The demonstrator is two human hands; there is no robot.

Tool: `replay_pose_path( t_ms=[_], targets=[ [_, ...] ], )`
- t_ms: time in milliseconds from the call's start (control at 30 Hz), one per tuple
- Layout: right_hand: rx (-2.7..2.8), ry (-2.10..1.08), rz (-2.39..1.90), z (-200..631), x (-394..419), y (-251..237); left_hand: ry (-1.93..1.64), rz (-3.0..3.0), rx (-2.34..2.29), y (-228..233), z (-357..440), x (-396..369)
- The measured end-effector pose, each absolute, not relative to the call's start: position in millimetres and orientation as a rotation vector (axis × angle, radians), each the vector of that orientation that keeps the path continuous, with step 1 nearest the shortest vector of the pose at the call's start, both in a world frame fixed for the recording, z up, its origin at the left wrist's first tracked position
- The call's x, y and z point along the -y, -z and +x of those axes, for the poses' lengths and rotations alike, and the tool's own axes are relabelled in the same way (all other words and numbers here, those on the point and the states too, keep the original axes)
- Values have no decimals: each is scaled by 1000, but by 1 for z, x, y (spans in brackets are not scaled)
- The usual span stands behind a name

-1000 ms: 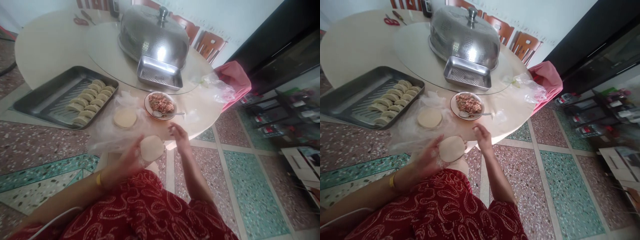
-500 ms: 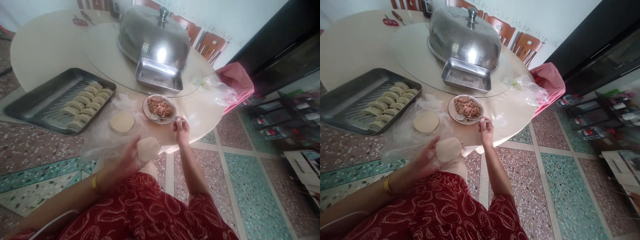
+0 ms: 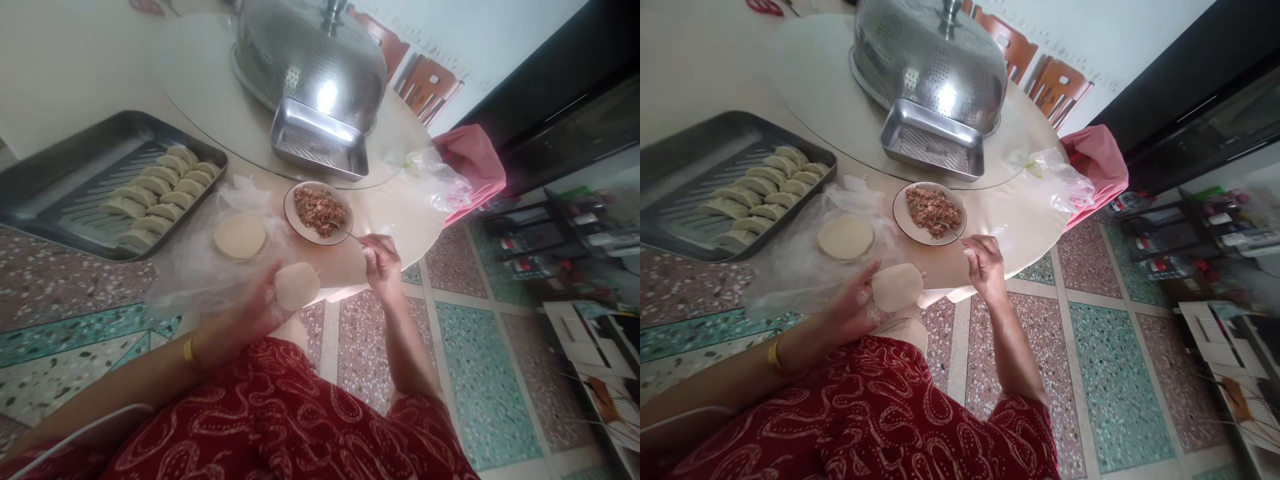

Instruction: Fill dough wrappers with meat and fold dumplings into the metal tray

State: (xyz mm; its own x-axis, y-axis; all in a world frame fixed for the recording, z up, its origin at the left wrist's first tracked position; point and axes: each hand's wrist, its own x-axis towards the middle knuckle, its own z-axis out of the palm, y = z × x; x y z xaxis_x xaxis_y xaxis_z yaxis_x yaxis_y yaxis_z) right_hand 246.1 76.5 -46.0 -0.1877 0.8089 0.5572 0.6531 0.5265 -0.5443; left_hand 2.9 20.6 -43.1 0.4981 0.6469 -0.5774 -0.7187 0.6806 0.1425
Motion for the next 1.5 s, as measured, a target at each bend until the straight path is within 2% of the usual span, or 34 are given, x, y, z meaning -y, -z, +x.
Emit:
replay_pose_path(
  t_ms=[867, 1000, 1233, 1367, 1500],
  targets=[
    [1888, -317, -1255, 247, -78, 35, -814, -80, -570, 52, 3, -28],
    [1746, -452, -1246, 244, -74, 45, -846, -99, -605, 54, 16, -49],
    [1000, -848, -1322, 229, -79, 65, -828, -75, -582, 55, 22, -65],
    [925, -1036, -1236, 221, -75, 65, -849, -137, -574, 52, 16, -63],
    [934, -1070, -1243, 213, -61, 64, -844, -178, -537, 53, 10, -60]
  ],
)
